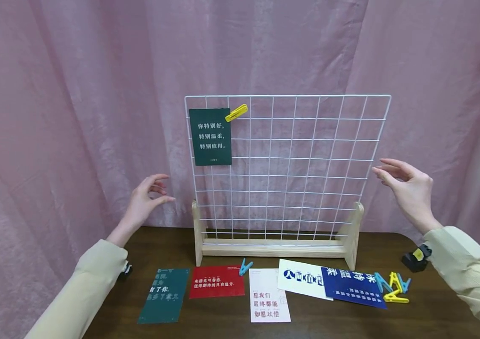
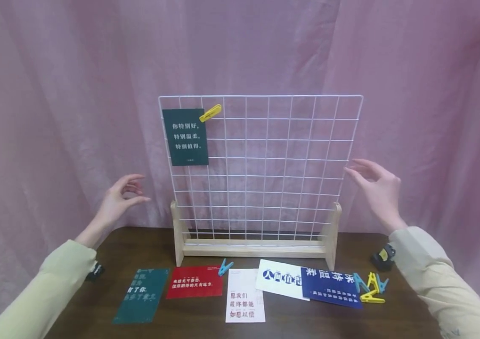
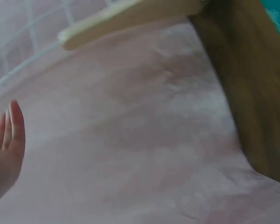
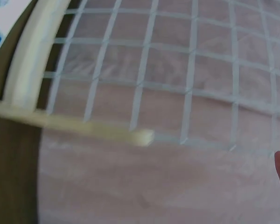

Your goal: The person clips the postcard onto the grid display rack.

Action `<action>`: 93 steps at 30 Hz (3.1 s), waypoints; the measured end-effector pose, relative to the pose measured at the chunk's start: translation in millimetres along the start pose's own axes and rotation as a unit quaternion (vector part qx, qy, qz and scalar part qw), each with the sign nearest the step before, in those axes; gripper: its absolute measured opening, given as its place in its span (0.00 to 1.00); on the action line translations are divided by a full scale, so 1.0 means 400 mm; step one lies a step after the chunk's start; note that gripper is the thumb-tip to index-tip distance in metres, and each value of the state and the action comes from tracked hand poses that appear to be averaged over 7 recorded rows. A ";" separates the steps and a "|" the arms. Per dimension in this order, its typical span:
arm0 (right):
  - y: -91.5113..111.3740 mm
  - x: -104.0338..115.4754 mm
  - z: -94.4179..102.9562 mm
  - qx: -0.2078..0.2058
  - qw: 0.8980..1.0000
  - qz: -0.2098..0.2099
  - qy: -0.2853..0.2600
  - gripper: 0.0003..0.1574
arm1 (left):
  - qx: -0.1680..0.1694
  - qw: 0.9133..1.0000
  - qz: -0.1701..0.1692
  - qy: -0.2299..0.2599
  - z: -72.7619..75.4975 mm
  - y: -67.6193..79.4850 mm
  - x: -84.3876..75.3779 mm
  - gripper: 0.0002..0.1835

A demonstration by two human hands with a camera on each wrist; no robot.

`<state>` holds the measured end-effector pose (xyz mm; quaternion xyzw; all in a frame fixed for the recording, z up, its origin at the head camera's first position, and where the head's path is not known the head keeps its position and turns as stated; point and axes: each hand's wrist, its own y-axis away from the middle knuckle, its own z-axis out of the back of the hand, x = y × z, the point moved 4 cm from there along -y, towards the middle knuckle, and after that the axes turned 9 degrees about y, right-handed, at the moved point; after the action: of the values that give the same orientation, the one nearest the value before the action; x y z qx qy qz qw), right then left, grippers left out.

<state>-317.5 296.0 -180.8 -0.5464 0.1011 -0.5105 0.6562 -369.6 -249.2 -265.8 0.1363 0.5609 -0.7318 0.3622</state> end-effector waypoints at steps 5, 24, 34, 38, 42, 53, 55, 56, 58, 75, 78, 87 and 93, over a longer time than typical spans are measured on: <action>0.054 -0.070 0.024 0.022 0.999 -0.016 0.041 0.20 | 0.090 0.995 0.023 0.026 -0.007 0.056 0.069 0.28; 0.227 -0.307 0.080 0.092 0.987 -0.112 0.064 0.20 | 0.257 0.961 0.088 0.053 -0.041 0.265 0.224 0.23; 0.293 -0.362 0.092 0.108 0.982 -0.139 0.072 0.19 | 0.314 0.944 0.100 0.037 -0.089 0.342 0.419 0.24; 0.316 -0.438 0.084 0.126 0.979 -0.148 0.065 0.21 | 0.311 0.944 0.102 0.030 -0.094 0.356 0.433 0.24; 0.352 -0.608 0.062 0.149 0.975 -0.156 0.046 0.22 | 0.306 0.942 0.134 0.041 -0.094 0.360 0.398 0.24; 0.395 -0.670 0.041 0.165 0.967 -0.191 0.033 0.22 | 0.317 0.934 0.161 0.010 -0.110 0.372 0.377 0.28; 0.394 -0.645 0.040 0.182 0.962 -0.195 0.059 0.23 | 0.318 0.933 0.166 -0.003 -0.111 0.379 0.379 0.29; 0.392 -0.625 0.040 0.183 0.961 -0.195 0.066 0.23 | 0.318 0.933 0.168 -0.010 -0.111 0.383 0.380 0.30; 0.387 -0.561 0.044 0.187 0.960 -0.195 0.075 0.23 | 0.318 0.933 0.165 -0.023 -0.110 0.389 0.380 0.31; 0.417 -0.485 0.056 0.263 0.936 -0.178 0.155 0.19 | 0.316 0.931 0.159 -0.094 -0.111 0.375 0.374 0.28; 0.427 -0.496 0.053 0.286 0.936 -0.141 0.150 0.19 | 0.314 0.930 0.175 -0.076 -0.102 0.371 0.374 0.29; 0.462 -0.541 0.043 0.338 0.933 -0.083 0.087 0.20 | 0.297 0.935 0.192 0.011 -0.074 0.358 0.371 0.28; 0.474 -0.547 0.035 0.384 0.919 -0.087 0.027 0.23 | 0.289 0.939 0.177 0.058 -0.058 0.351 0.395 0.27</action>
<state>-301.9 452.9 -424.1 -0.2451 -0.1332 -0.5794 0.7658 -389.2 -302.6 -470.7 0.3745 0.3120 -0.7771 0.3981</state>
